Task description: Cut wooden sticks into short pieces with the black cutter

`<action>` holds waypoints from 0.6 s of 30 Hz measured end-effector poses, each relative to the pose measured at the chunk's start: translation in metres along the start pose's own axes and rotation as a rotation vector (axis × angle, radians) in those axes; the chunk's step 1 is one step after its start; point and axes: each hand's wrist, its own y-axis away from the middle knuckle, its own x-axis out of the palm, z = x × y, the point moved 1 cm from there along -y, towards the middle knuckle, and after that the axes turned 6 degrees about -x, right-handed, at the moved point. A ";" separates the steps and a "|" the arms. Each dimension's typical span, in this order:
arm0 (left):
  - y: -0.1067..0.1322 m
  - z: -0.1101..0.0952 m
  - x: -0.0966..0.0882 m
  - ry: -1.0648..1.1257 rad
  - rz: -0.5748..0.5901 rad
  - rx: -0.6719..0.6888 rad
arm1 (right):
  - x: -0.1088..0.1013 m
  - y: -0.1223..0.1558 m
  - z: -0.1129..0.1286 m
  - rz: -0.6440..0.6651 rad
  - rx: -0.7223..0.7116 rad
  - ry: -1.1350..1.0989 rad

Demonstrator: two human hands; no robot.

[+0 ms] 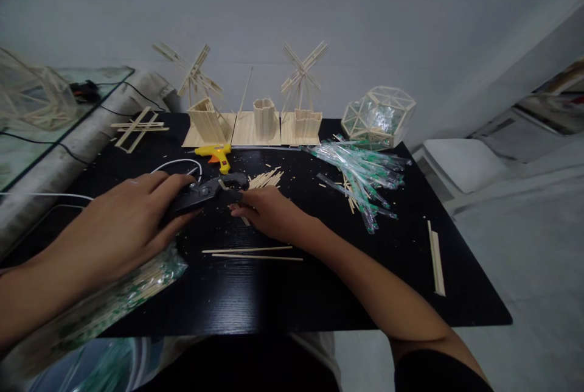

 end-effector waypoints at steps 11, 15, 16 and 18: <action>-0.002 -0.004 -0.002 -0.117 0.067 -0.019 | 0.002 0.000 0.001 0.017 0.005 0.021; -0.003 -0.004 -0.003 -0.100 0.083 -0.062 | 0.002 -0.001 0.002 0.030 0.008 0.039; -0.003 -0.003 -0.003 -0.104 0.079 -0.063 | 0.002 -0.001 0.003 0.032 0.011 0.039; -0.001 -0.002 -0.003 -0.128 0.074 -0.054 | 0.002 0.000 0.003 0.028 0.015 0.030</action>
